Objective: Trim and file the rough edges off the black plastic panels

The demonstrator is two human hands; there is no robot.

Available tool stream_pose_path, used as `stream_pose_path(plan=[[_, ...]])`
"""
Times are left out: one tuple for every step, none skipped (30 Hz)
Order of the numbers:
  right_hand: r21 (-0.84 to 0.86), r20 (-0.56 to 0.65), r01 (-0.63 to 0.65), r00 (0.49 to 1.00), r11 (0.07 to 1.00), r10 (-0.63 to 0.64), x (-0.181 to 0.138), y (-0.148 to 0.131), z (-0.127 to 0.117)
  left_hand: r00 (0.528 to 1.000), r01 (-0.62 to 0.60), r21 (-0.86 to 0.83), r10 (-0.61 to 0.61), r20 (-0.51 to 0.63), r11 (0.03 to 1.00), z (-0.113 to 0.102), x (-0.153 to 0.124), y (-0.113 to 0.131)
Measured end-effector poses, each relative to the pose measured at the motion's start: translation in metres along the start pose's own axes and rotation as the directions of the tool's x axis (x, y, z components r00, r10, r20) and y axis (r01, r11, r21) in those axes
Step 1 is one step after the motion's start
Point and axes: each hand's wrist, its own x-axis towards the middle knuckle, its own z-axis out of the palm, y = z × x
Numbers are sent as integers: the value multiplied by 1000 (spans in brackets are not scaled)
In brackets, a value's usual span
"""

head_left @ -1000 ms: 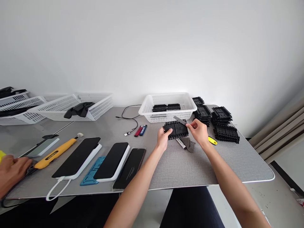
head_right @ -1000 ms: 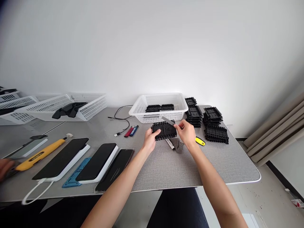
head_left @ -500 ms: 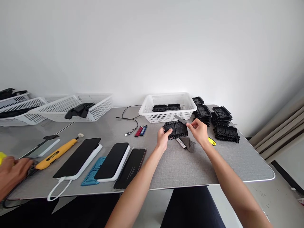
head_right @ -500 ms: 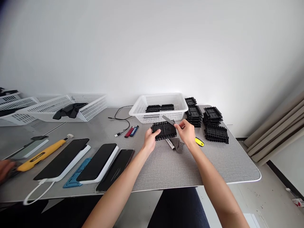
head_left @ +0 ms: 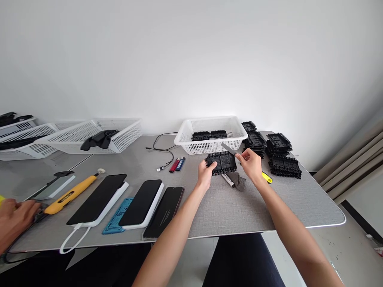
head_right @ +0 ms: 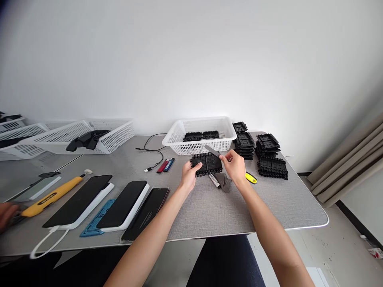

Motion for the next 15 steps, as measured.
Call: stream_pose_path(plan=[[-5, -16, -10, 1000, 1000, 10, 0, 0, 0, 1000, -1, 6, 1, -2, 1000, 0, 0, 0], [-3, -29, -17, 999, 1000, 17, 0, 0, -1, 1000, -1, 11, 1, -4, 1000, 0, 0, 0], [6, -34, -17, 999, 1000, 17, 0, 0, -1, 1000, 1, 13, -1, -5, 1000, 0, 0, 0], [18, -30, -10, 999, 1000, 11, 0, 0, -1, 1000, 4, 12, -4, -5, 1000, 0, 0, 0], [27, -16, 1, 1000, 1000, 0, 0, -1, -1, 1000, 9, 8, -9, -4, 1000, 0, 0, 0], [31, 4, 14, 1000, 999, -14, -1, -1, 0, 1000, 12, 4, -12, -3, 1000, 0, 0, 1], [29, 21, 26, 999, 999, -27, -1, -2, 1, 1000, 15, -2, -15, -3, 1000, 0, -1, 1], [20, 29, 33, 999, 999, -33, -1, -2, 1, 1000, 18, -7, -18, -4, 1000, 0, -1, 1], [7, 27, 32, 999, 999, -32, -2, -2, 2, 1000, 20, -7, -21, -6, 1000, 0, -1, 1], [-6, 16, 25, 1000, 1000, -25, -1, -2, 2, 1000, 20, -4, -20, -9, 1000, 0, 0, 1], [-15, -1, 15, 1000, 1000, -15, -1, -1, 2, 1000, 17, 3, -17, -13, 1000, -1, 0, 1], [-19, -17, 6, 1000, 1000, -7, -1, -1, 2, 1000, 15, 12, -14, -15, 1000, -1, 0, 1], [-19, -25, 3, 1000, 1000, -3, -1, -1, 2, 1000, 14, 18, -14, -16, 1000, -1, 0, 0], [-18, -23, 6, 1000, 1000, -7, -2, -1, 2, 1000, 16, 20, -16, -13, 1000, -1, 0, 0], [-16, -10, 18, 1000, 1000, -18, -3, -2, 3, 1000, 20, 16, -20, -9, 1000, 0, 0, 0]])
